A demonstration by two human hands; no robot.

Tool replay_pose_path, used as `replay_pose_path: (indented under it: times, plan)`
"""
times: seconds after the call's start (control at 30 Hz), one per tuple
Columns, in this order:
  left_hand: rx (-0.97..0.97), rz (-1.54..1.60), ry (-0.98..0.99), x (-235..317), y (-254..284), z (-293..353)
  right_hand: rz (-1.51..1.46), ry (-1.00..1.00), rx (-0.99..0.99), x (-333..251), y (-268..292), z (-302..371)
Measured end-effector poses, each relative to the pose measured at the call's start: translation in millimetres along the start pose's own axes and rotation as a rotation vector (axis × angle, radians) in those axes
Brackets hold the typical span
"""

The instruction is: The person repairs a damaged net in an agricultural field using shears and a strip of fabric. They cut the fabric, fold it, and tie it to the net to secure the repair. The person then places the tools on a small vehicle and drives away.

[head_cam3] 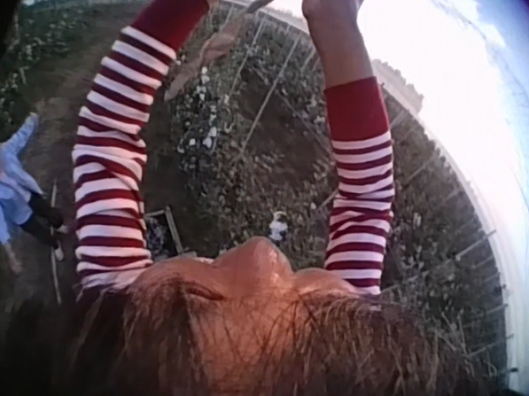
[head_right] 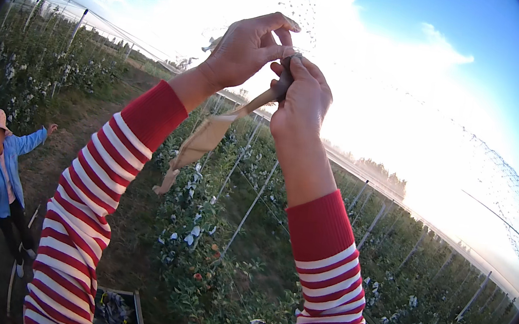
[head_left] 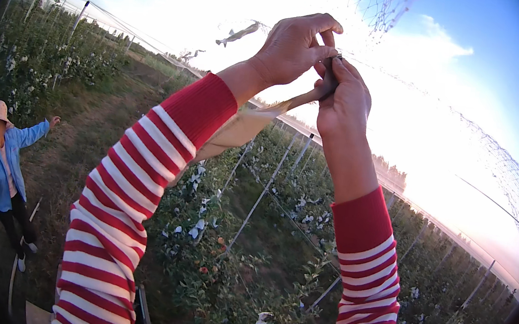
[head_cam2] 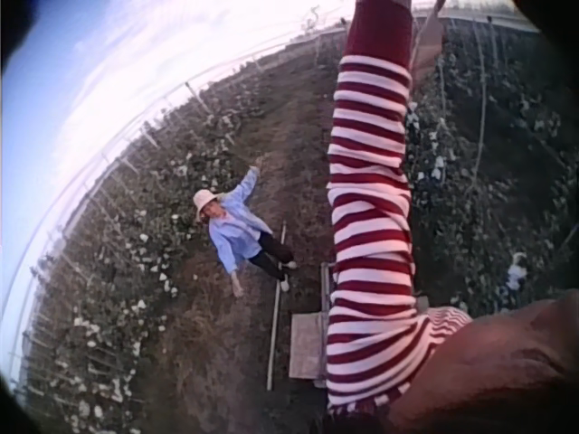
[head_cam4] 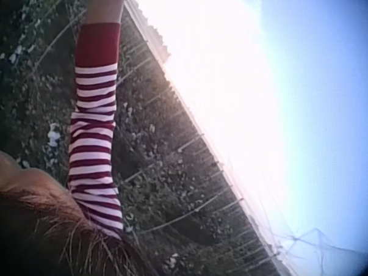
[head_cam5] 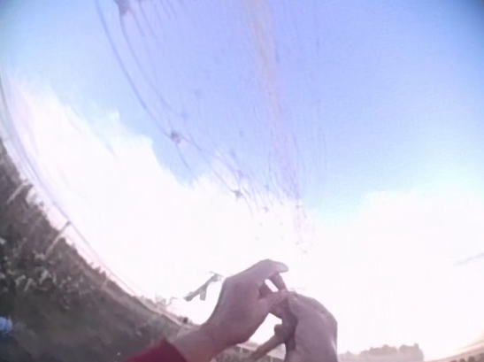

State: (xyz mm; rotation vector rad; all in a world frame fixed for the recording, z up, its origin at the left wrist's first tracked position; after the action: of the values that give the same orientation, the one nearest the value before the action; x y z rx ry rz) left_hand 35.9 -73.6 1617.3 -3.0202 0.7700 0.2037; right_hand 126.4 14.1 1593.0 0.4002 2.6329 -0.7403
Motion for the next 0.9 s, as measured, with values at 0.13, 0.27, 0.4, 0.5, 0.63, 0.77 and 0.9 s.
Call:
replay_pose_path:
  times: [0.13, 0.27, 0.4, 0.5, 0.63, 0.77, 0.9]
  plan:
    - [0.111, -0.098, -0.052, -2, -6, 6, 0.002, 0.105, 0.036, -2, 1, 0]
    - [0.074, -0.018, -0.025, -6, -7, 8, -0.048, 0.050, -0.075, 3, 6, -7]
    - [0.059, 0.050, -0.037, -10, -2, 14, -0.017, -0.087, -0.215, 11, 9, -13]
    - [0.061, 0.010, -0.045, -16, -3, 13, -0.108, -0.180, -0.247, 18, 8, -8]
    - [0.054, -0.130, -0.043, -19, -2, 13, -0.042, -0.240, -0.306, 21, 10, -13]
    - [0.136, -0.290, -0.134, -7, 3, 12, -0.069, -0.302, -0.417, 21, 5, -7]
    - [0.145, -0.444, -0.091, 3, -1, 16, -0.148, -0.311, -0.384, 19, 11, -3]
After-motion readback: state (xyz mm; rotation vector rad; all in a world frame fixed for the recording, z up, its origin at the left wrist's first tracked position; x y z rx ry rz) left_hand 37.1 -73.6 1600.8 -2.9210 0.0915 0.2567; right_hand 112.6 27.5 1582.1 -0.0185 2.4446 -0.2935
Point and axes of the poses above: each hand's wrist, its own z-axis away from the middle knuckle, its own y-axis out of the back of the hand, x = y × z, the point moved 6 cm from there along -z, towards the middle knuckle, and after that the axes turned 14 degrees about -z, right-handed, at the moved point
